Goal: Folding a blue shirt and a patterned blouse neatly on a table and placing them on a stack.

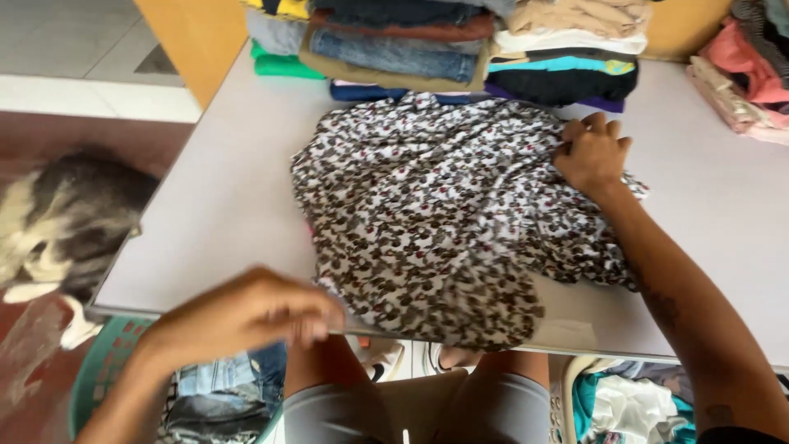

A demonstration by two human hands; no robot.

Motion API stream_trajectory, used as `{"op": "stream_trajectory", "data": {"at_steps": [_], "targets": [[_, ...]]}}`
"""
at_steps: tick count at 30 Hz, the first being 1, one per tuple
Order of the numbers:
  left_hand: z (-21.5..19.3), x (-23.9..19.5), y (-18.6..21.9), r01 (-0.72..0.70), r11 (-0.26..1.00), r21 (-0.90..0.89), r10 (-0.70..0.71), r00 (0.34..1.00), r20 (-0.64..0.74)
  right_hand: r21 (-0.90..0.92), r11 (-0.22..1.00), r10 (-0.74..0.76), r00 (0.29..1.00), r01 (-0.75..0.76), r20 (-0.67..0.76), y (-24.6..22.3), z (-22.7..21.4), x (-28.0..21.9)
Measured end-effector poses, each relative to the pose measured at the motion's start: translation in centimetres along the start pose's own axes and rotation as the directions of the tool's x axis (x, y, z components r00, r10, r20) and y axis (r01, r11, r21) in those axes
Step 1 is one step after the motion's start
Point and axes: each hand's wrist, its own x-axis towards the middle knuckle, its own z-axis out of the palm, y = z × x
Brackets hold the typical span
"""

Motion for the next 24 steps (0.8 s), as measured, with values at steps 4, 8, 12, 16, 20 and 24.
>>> {"op": "stream_trajectory", "data": {"at_steps": [4,8,12,16,20,24], "targets": [[-1.5,1.5,-5.9,0.326,0.932,0.159,-0.236,0.878,-0.416,0.164,0.954,-0.215,0.953,0.252,-0.215,-5.2,-6.1,-2.1],[-1.8,5.2,-13.5,0.585,0.809,-0.057,-0.535,0.692,-0.485,0.346,0.756,-0.429,0.819,0.556,-0.381,-15.2,-16.2,-10.1],[-2.7,9.8,-17.2,0.537,0.831,-0.142,-0.536,0.707,-0.462,0.516,0.528,-0.725,0.674,0.674,-0.139,-20.7,-20.0,-17.7],[-5.6,15.5,-26.5,0.526,0.844,0.108,-0.324,0.659,-0.679,0.439,0.517,-0.748,0.637,0.735,-0.186,-23.6,-15.7,-20.0],[-6.0,13.0,-18.8,0.571,0.806,0.153,-0.229,0.539,-0.810,0.874,0.177,-0.790,0.595,0.452,-0.147,-22.2,-20.7,-19.8],[-1.4,8.1,-9.8,0.207,0.817,0.538,0.266,0.693,-0.670,0.834,0.279,-0.635,0.743,0.476,-0.212,-14.9,-20.8,-20.8]]}}
